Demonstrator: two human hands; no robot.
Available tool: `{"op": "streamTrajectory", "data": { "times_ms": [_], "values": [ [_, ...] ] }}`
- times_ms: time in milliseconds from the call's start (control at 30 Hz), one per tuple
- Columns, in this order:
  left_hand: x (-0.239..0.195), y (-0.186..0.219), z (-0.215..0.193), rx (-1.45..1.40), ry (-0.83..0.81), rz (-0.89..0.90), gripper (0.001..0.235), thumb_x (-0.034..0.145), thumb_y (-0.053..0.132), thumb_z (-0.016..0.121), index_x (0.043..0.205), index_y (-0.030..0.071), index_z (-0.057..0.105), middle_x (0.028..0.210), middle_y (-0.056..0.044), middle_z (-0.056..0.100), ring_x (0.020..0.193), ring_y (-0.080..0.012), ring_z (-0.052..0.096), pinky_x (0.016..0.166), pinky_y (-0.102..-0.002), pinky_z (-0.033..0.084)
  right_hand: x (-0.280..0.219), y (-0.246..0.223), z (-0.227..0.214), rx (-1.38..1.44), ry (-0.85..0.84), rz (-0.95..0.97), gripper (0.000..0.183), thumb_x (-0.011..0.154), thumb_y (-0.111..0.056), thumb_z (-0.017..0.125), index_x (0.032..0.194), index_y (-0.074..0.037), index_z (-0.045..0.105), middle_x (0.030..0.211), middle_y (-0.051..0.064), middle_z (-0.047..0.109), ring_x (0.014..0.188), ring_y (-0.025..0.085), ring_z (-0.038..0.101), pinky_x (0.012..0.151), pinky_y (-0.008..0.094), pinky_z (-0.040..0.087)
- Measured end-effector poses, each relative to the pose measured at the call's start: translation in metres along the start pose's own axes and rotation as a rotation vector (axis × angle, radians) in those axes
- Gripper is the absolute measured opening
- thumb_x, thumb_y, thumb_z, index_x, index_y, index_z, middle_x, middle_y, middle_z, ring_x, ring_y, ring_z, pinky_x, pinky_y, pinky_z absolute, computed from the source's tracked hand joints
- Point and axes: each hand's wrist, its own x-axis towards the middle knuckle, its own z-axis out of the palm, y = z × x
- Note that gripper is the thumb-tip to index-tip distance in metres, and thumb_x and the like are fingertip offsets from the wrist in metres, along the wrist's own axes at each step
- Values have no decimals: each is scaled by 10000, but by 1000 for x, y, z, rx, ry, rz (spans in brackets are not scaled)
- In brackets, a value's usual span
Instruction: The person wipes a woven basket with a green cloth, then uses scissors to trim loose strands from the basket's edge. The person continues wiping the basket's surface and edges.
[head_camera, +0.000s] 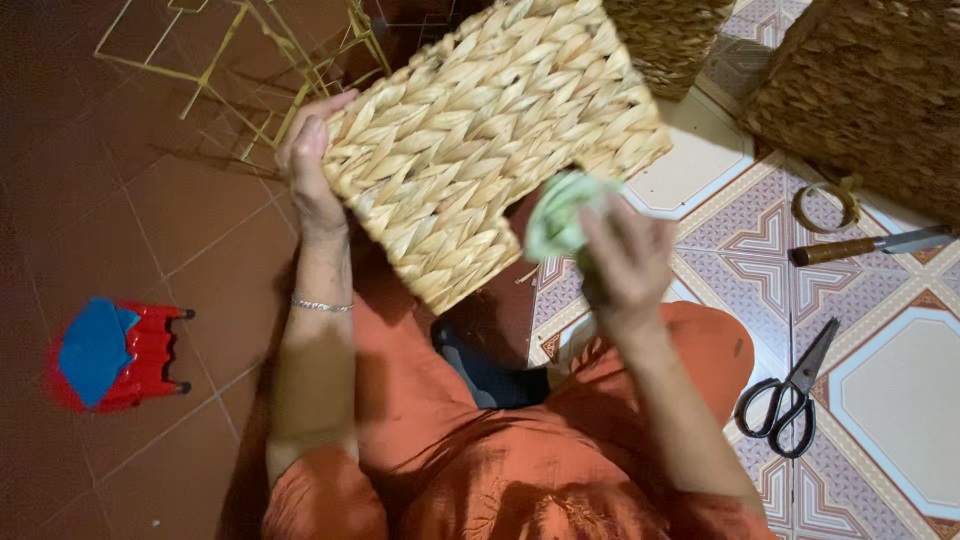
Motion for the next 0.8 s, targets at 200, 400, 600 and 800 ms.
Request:
{"op": "streamTrajectory", "data": {
  "times_ms": [200, 400, 600, 800],
  "values": [
    [-1, -1, -4, -89, -10, 5, 582, 1000, 425, 437, 1227, -66, 652, 1196, -243, 720, 1089, -281, 701, 983, -417, 579, 16, 55, -10, -104, 7, 347, 603, 850, 84, 663, 1439, -41, 636, 1367, 177, 630, 1224, 322, 567, 1037, 441, 449],
    [-4, -4, -4, -105, 10, 35, 592, 1015, 426, 439, 1234, -78, 658, 1209, -244, 703, 1108, -280, 687, 1014, -419, 561, -14, -10, 6, 109, 60, 351, 704, 811, 139, 591, 1499, -6, 554, 1420, 228, 493, 1325, 383, 546, 1140, 441, 467],
    [-2, -5, -9, -49, 24, -12, 633, 995, 466, 409, 1234, -56, 677, 1039, -228, 752, 943, -250, 719, 875, -397, 581, -26, -92, 8, 287, -34, 162, 618, 804, 53, 715, 1403, -34, 593, 1369, 252, 502, 1172, 369, 606, 940, 383, 584],
    [3, -9, -8, -33, 22, 51, 604, 1004, 460, 415, 1213, -35, 691, 1169, -188, 741, 1072, -225, 722, 938, -397, 605, -32, -141, -3, 364, -203, -71, 458, 894, -203, 794, 1321, -79, 683, 1234, 192, 671, 829, 182, 555, 583, 302, 461]
  ]
}}
